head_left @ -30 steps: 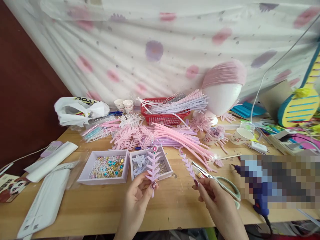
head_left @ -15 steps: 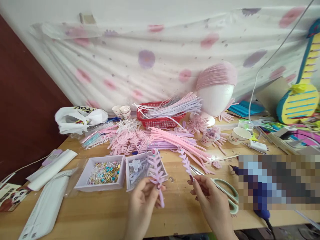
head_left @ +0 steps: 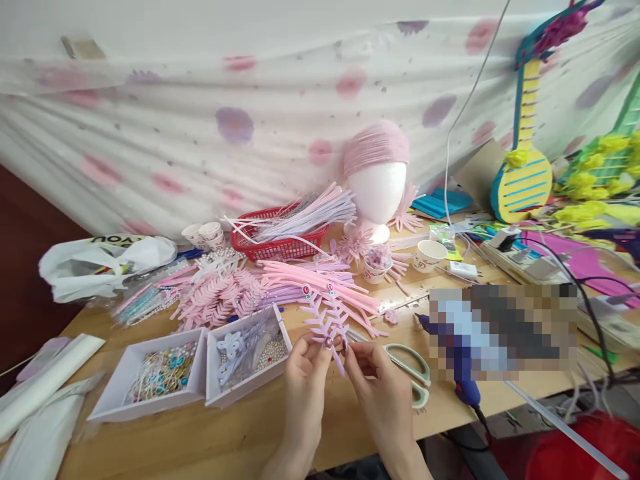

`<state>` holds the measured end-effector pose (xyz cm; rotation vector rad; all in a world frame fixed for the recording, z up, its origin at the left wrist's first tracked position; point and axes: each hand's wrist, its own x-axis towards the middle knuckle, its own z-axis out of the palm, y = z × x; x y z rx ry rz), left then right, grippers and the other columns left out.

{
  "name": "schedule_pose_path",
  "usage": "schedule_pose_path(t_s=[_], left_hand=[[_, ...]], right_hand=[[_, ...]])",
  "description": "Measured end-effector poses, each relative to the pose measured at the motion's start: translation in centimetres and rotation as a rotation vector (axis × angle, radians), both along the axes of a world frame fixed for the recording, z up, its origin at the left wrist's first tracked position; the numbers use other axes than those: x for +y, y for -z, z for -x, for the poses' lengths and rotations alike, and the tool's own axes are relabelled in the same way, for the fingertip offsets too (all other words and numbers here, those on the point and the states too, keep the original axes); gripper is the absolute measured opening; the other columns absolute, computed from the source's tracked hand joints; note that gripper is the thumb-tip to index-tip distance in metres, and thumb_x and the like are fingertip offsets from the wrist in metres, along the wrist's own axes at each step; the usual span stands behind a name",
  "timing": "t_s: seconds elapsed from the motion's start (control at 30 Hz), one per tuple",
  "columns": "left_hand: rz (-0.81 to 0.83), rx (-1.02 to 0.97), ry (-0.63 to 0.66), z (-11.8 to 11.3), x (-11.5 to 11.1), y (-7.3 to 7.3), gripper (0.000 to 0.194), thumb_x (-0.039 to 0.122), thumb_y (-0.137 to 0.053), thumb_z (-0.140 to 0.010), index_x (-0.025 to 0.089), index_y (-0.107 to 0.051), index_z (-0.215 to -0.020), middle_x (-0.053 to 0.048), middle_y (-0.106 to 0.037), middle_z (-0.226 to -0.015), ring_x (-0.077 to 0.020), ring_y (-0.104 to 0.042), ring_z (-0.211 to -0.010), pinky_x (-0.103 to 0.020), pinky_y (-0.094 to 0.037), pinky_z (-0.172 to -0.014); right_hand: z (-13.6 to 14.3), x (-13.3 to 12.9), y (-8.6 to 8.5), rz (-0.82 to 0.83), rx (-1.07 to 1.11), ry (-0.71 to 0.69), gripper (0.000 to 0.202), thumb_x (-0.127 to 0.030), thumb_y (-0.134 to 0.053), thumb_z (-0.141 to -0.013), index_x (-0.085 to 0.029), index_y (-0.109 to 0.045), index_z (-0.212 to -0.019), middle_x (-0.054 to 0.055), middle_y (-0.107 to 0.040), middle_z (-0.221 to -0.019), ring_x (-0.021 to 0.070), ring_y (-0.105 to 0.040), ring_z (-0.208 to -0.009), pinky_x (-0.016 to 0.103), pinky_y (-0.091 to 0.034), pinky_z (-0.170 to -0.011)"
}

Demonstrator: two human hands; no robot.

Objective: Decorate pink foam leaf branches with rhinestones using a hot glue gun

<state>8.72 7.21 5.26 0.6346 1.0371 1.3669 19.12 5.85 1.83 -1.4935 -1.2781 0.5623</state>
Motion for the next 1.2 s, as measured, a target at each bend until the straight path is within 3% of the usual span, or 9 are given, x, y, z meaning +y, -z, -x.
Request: schedule_pose_path(t_s=[0.07,0.27,0.53,0.63,0.77,0.9,1.0,1.1,1.2], left_hand=[[0.010,-0.030,-0.052,-0.3,0.0,0.0,0.025,0.032,-0.082,-0.074,0.018,-0.069,-0.091,-0.007,-0.079,-0.097,-0.0227,-0.072,-0.099,-0.031,-0.053,-0.090],[0.044,-0.161,-0.121,-0.7,0.1,-0.6,0.037,0.037,-0.089,-0.064,0.019,-0.068,-0.088,-0.004,-0.075,-0.087,-0.0209,-0.071,-0.085,-0.028,-0.054,-0.076],[0.036,-0.260,-0.239,0.5,0.3,-0.4,0.041,0.040,-0.094,-0.059,0.018,-0.068,-0.083,-0.002,-0.074,-0.080,-0.0152,-0.067,-0.075,-0.023,-0.053,-0.067],[0.012,-0.254,-0.320,2.0,0.5,-0.7,0.039,0.036,-0.095,-0.058,0.017,-0.070,-0.081,-0.002,-0.075,-0.078,-0.0134,-0.066,-0.073,-0.020,-0.052,-0.067],[0.000,-0.290,-0.423,4.7,0.4,-1.3,0.036,0.029,-0.097,-0.051,0.016,-0.073,-0.075,-0.002,-0.074,-0.071,-0.0109,-0.065,-0.066,-0.018,-0.051,-0.061],[-0.013,-0.337,-0.513,8.0,0.1,-1.4,0.036,0.027,-0.098,-0.048,0.015,-0.073,-0.072,-0.003,-0.075,-0.069,-0.0115,-0.069,-0.063,-0.018,-0.054,-0.058],[-0.078,-0.327,-0.604,11.9,0.1,-2.0,0.033,0.023,-0.097,-0.048,0.016,-0.072,-0.068,-0.002,-0.078,-0.074,-0.0131,-0.074,-0.070,-0.022,-0.061,-0.069],[-0.168,-0.279,-0.725,18.4,0.7,-3.7,0.025,0.011,-0.092,-0.054,0.017,-0.070,-0.065,0.001,-0.078,-0.073,-0.0120,-0.075,-0.071,-0.023,-0.063,-0.076],[-0.220,-0.198,-0.847,26.7,1.7,-6.4,0.022,-0.004,-0.076,-0.068,0.016,-0.068,-0.061,0.002,-0.077,-0.069,-0.0089,-0.075,-0.069,-0.016,-0.062,-0.072]], right_hand=[[0.2,0.2,0.1,-0.037,-0.022,-0.026,0.028,-0.045,-0.058,-0.094,-0.020,-0.069,-0.088,0.006,-0.076,-0.077,0.0178,-0.072,-0.061,0.026,-0.058,-0.058],[1.2,0.3,-0.3,-0.189,-0.076,-0.163,0.020,-0.034,-0.055,-0.097,-0.021,-0.068,-0.089,0.004,-0.074,-0.074,0.0156,-0.070,-0.057,0.020,-0.054,-0.045],[2.6,1.1,-1.6,-0.412,-0.306,-0.268,0.022,-0.019,-0.048,-0.096,-0.022,-0.070,-0.100,0.007,-0.078,-0.090,0.0193,-0.076,-0.077,0.025,-0.062,-0.066],[3.3,1.4,-1.8,-0.408,-0.316,-0.352,0.025,-0.019,-0.048,-0.096,-0.021,-0.072,-0.103,0.008,-0.080,-0.091,0.0203,-0.077,-0.076,0.025,-0.062,-0.066],[5.1,1.3,-1.7,-0.274,-0.233,-0.516,0.025,-0.023,-0.052,-0.097,-0.023,-0.073,-0.109,0.008,-0.080,-0.096,0.0215,-0.077,-0.079,0.025,-0.062,-0.065],[7.9,0.9,-1.2,-0.154,-0.134,-0.605,0.022,-0.030,-0.055,-0.097,-0.024,-0.072,-0.110,0.008,-0.079,-0.102,0.0191,-0.075,-0.073,0.021,-0.059,-0.051],[9.9,0.8,-1.3,-0.189,-0.122,-0.602,0.018,-0.034,-0.056,-0.098,-0.023,-0.071,-0.098,0.008,-0.078,-0.100,0.0199,-0.076,-0.083,0.019,-0.056,-0.048],[11.6,1.2,-2.0,-0.261,-0.182,-0.616,0.019,-0.036,-0.056,-0.099,-0.024,-0.065,-0.088,0.005,-0.078,-0.092,0.0188,-0.075,-0.084,0.018,-0.054,-0.050],[12.8,1.2,-2.6,-0.357,-0.287,-0.679,0.022,-0.037,-0.051,-0.102,-0.025,-0.061,-0.086,0.001,-0.074,-0.081,0.0167,-0.072,-0.072,0.021,-0.054,-0.056]])
